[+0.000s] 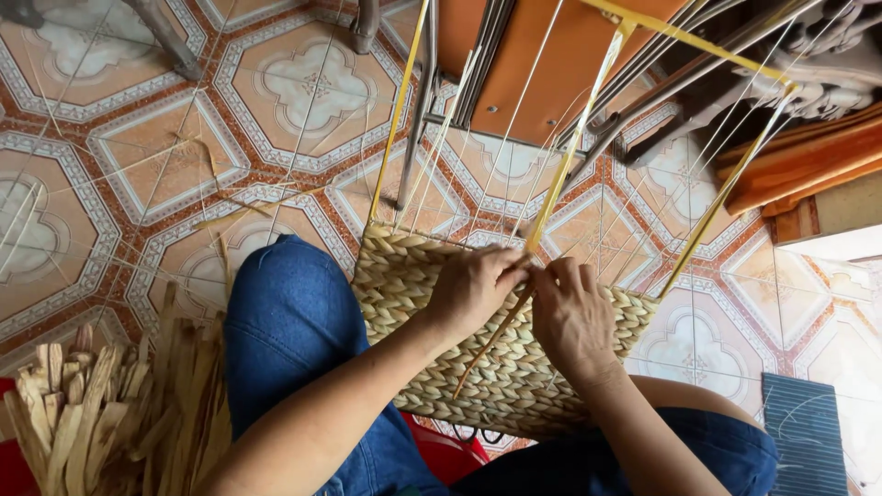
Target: The person sits on the floor with a woven water hyacinth basket body on their lap and weaves flat plant fiber strips around its upper edge, threading and tightening the strips by hand along a yellow frame with upright stakes, drawing new strips from a pile beside them.
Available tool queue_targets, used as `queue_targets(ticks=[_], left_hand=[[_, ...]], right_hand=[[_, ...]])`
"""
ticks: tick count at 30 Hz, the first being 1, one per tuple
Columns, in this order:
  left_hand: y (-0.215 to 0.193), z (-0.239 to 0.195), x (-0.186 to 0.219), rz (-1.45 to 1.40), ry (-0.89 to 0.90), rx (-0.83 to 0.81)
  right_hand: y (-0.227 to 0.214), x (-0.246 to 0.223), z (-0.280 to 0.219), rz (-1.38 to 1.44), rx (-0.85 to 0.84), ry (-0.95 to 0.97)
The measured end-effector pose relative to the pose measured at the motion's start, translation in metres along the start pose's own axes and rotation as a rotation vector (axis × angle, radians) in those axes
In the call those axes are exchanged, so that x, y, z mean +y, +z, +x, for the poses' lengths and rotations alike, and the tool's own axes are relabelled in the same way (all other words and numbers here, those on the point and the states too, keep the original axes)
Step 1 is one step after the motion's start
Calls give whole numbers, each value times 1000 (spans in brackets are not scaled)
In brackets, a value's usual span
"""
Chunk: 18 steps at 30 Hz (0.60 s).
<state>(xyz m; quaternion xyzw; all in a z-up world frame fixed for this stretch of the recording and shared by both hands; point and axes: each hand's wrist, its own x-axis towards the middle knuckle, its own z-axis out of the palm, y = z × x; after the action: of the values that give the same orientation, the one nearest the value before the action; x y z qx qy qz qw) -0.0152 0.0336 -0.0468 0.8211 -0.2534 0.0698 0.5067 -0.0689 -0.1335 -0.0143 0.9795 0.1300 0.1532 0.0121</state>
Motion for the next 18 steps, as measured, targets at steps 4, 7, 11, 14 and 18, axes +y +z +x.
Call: queue_targets(ticks=[4, 7, 11, 14, 18], left_hand=[[-4, -4, 4, -19, 10, -28], [-2, -12, 9, -13, 68, 7], [4, -9, 14, 123, 222, 85], [6, -8, 18, 208, 229, 74], [9, -6, 18, 247, 186, 51]], right_hand=[[-4, 30, 37, 125, -191, 58], [-8, 63, 68, 633, -351, 387], [38, 91, 98, 148, -386, -62], [51, 93, 107, 50, -678, -207], [48, 98, 119, 632, -1038, 33]])
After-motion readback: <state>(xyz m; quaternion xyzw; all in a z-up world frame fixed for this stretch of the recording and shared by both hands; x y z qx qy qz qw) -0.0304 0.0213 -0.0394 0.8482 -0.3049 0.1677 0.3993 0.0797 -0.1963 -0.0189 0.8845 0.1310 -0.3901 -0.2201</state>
